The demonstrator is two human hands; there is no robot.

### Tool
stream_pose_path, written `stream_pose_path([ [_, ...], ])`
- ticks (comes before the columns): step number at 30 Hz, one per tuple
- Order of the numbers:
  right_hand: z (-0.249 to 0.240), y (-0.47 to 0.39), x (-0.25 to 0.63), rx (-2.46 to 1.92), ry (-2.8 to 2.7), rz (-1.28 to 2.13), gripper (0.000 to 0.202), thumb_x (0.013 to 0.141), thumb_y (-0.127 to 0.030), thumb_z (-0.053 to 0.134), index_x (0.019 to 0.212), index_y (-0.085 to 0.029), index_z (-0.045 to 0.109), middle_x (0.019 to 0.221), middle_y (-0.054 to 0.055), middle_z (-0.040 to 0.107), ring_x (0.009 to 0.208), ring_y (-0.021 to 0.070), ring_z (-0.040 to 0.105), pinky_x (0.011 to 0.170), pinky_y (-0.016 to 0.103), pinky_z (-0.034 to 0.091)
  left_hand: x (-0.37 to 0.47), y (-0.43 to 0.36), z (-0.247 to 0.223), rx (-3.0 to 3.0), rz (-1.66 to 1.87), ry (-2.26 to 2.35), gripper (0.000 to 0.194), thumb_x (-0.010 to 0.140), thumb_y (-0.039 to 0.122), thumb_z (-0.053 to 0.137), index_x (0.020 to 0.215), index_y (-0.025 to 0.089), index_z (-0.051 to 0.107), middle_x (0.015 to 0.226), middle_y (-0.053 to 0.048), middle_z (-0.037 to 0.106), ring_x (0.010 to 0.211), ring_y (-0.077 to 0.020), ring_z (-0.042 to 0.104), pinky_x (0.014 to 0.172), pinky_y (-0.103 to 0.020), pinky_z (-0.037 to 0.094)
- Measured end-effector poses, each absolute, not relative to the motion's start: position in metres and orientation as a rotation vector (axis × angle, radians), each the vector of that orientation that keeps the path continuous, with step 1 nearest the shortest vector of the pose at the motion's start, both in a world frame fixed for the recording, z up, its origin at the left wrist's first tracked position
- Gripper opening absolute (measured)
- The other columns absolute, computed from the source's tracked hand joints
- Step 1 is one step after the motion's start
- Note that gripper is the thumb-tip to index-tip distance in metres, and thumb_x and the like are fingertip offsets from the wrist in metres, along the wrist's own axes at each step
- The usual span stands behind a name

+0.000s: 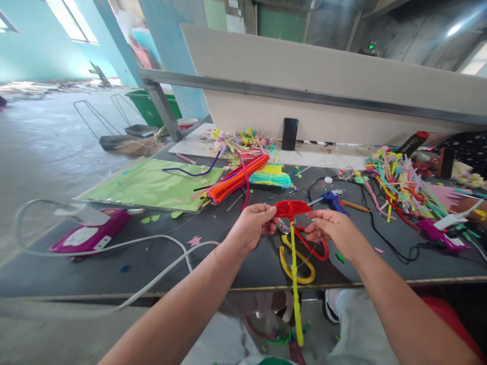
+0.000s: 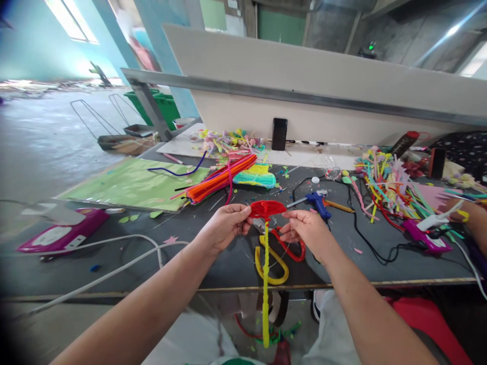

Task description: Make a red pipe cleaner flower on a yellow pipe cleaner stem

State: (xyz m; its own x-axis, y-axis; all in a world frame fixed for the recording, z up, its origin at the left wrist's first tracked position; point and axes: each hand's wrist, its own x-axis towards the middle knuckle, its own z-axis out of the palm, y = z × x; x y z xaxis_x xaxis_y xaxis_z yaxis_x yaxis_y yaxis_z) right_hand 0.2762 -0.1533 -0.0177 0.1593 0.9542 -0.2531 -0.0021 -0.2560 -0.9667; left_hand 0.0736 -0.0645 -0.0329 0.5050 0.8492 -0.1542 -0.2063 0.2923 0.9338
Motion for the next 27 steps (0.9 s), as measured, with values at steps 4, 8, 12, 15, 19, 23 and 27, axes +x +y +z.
stream_pose_path([
  [4,-0.016,-0.151,0.277,-1.39,-0.978,1.235,0.025,0.081,-0.028,0.06,0.105,-0.02,0.06,0.096,0.006,0.071,0.078,0.0157,0.069,0.07,0.028,0.055,0.077,-0.068,-0.034,1.083,0.762,0.73,0.034,0.067,0.041,0.073,0.068,0.011,0.057,0.059,-0.002,0.059,0.044,-0.007,0.052,0.043,-0.018,0.041],
  [8,-0.019,-0.145,0.276,-1.319,-1.06,1.226,0.033,0.076,-0.038,0.067,0.104,-0.019,0.064,0.088,0.003,0.07,0.07,0.0116,0.063,0.064,0.023,0.049,0.082,-0.071,-0.038,1.113,0.703,0.676,0.032,0.07,0.04,0.072,0.069,0.011,0.059,0.061,-0.002,0.061,0.045,-0.0074,0.053,0.045,-0.019,0.043],
  [12,-0.024,-0.141,0.274,-1.294,-1.054,1.329,0.034,0.069,-0.034,0.074,0.096,-0.014,0.068,0.073,0.001,0.066,0.052,0.0067,0.052,0.052,0.02,0.041,0.086,-0.071,-0.039,1.092,0.673,0.622,0.032,0.07,0.04,0.072,0.071,0.01,0.061,0.064,-0.004,0.062,0.05,-0.0079,0.055,0.05,-0.02,0.046],
  [15,-0.025,-0.14,0.274,-1.282,-1.008,1.357,0.032,0.066,-0.031,0.075,0.092,-0.013,0.069,0.069,0.001,0.065,0.048,0.0059,0.049,0.047,0.019,0.038,0.086,-0.071,-0.038,1.046,0.658,0.599,0.031,0.07,0.038,0.072,0.075,0.009,0.062,0.068,-0.005,0.063,0.053,-0.0088,0.058,0.054,-0.021,0.049],
  [19,-0.025,-0.14,0.274,-1.275,-0.984,1.347,0.024,0.066,-0.028,0.073,0.085,-0.014,0.07,0.066,0.0,0.065,0.047,0.0057,0.049,0.047,0.019,0.038,0.082,-0.073,-0.032,1.004,0.671,0.513,0.037,0.072,0.033,0.071,0.103,0.013,0.062,0.074,-0.004,0.066,0.06,-0.0101,0.061,0.062,-0.024,0.051],
  [23,-0.025,-0.14,0.275,-1.285,-0.947,1.359,0.024,0.066,-0.026,0.073,0.086,-0.014,0.07,0.063,0.0,0.064,0.045,0.0053,0.049,0.048,0.019,0.041,0.079,-0.073,-0.031,1.038,0.691,0.514,0.036,0.07,0.027,0.073,0.1,0.013,0.06,0.075,-0.003,0.065,0.062,-0.0105,0.062,0.064,-0.025,0.051],
  [27,-0.025,-0.14,0.275,-1.292,-0.897,1.361,0.022,0.065,-0.025,0.074,0.083,-0.013,0.07,0.059,-0.001,0.062,0.045,0.0058,0.05,0.048,0.019,0.043,0.081,-0.071,-0.035,1.158,0.754,0.598,0.027,0.069,0.026,0.073,0.087,0.011,0.06,0.07,-0.002,0.064,0.058,-0.0099,0.061,0.062,-0.025,0.052],
])
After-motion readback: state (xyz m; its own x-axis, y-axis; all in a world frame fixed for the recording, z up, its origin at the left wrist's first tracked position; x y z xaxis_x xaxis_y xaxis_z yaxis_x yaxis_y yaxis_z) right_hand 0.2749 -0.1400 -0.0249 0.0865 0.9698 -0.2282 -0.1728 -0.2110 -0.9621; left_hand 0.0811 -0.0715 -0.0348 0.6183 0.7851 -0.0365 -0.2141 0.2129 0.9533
